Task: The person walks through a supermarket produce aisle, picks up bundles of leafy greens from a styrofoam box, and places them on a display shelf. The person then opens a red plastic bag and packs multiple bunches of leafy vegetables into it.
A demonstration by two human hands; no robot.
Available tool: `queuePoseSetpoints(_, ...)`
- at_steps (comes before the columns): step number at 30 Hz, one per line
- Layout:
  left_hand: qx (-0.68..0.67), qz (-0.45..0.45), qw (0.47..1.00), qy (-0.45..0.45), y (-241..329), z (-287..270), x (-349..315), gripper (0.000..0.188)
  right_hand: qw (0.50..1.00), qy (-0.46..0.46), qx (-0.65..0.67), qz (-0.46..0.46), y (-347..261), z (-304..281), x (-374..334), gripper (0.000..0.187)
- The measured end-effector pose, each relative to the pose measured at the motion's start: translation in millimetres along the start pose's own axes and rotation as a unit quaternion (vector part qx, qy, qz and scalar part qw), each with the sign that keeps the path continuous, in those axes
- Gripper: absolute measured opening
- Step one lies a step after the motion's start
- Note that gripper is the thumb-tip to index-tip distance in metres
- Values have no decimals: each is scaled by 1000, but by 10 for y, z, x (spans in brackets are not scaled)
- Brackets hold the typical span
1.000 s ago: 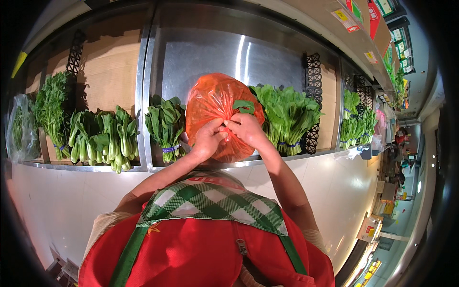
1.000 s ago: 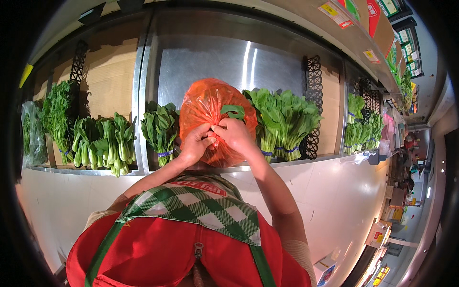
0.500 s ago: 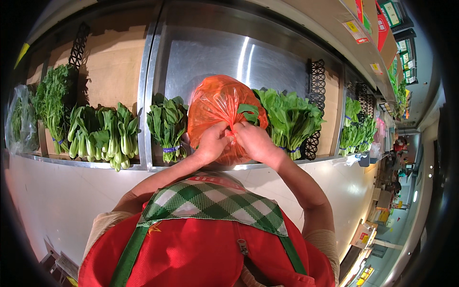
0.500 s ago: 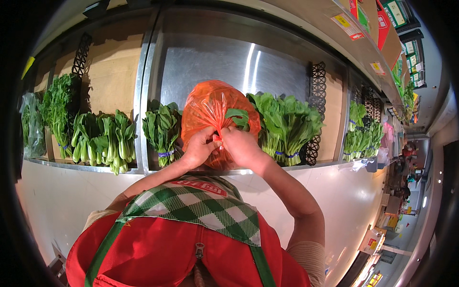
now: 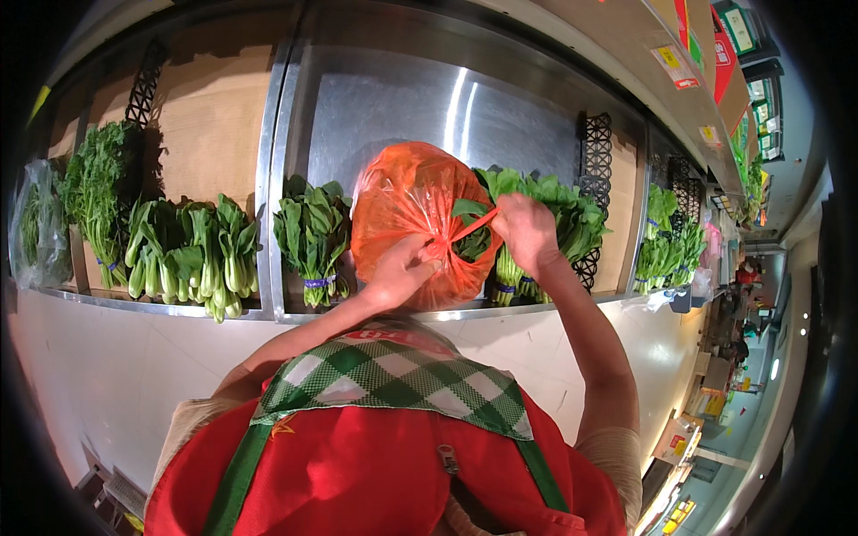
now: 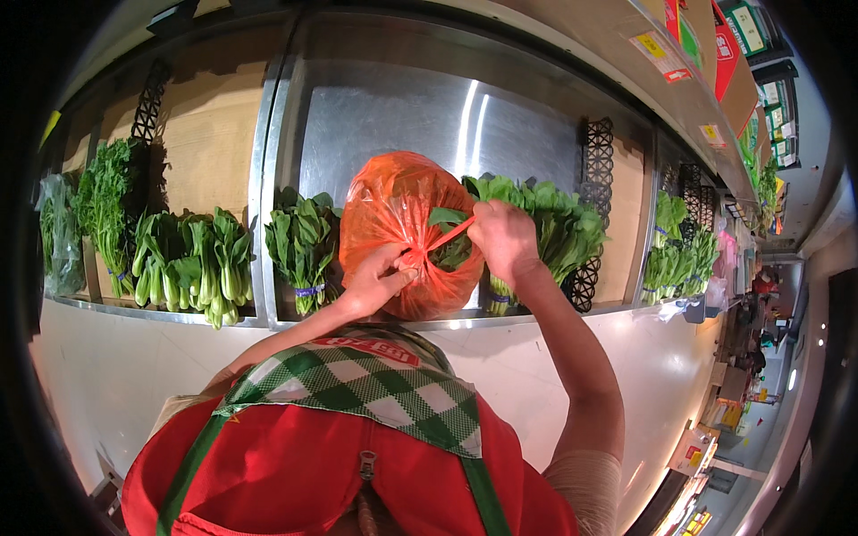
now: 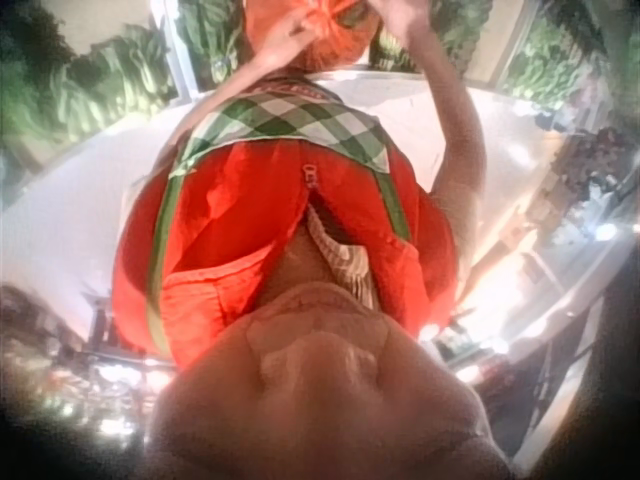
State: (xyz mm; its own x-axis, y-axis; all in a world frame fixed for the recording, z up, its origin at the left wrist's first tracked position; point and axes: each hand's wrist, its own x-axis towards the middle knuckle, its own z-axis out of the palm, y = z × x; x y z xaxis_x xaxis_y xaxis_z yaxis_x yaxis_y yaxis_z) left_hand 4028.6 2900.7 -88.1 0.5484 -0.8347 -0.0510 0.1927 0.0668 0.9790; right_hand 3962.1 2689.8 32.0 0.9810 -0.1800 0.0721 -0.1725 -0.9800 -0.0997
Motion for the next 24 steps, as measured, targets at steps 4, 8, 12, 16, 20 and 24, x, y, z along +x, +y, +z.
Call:
queuePoseSetpoints(4,-155,-99,983,-25,118,-11,-25,46,960,-27,278,24,61,-112,-31,16)
queuePoseSetpoints(8,-283,-199,937,-47,458,-164,-94,56,808,-157,537,184,-339,47,-304,32)
queuePoseSetpoints(12,-284,-221,926,-117,737,-450,-39,63,834,-123,519,144,-693,429,-636,48)
queuePoseSetpoints(16,-204,-241,941,-119,871,-718,85,59,840,-90,511,158,-544,390,-895,34)
queuePoseSetpoints(20,-450,-108,883,-77,1014,-880,234,55,876,-172,424,156,-466,187,-934,18)
queuePoseSetpoints(24,-514,-44,856,-39,1182,-1094,423,54,932,-16,362,17,-634,155,-986,23)
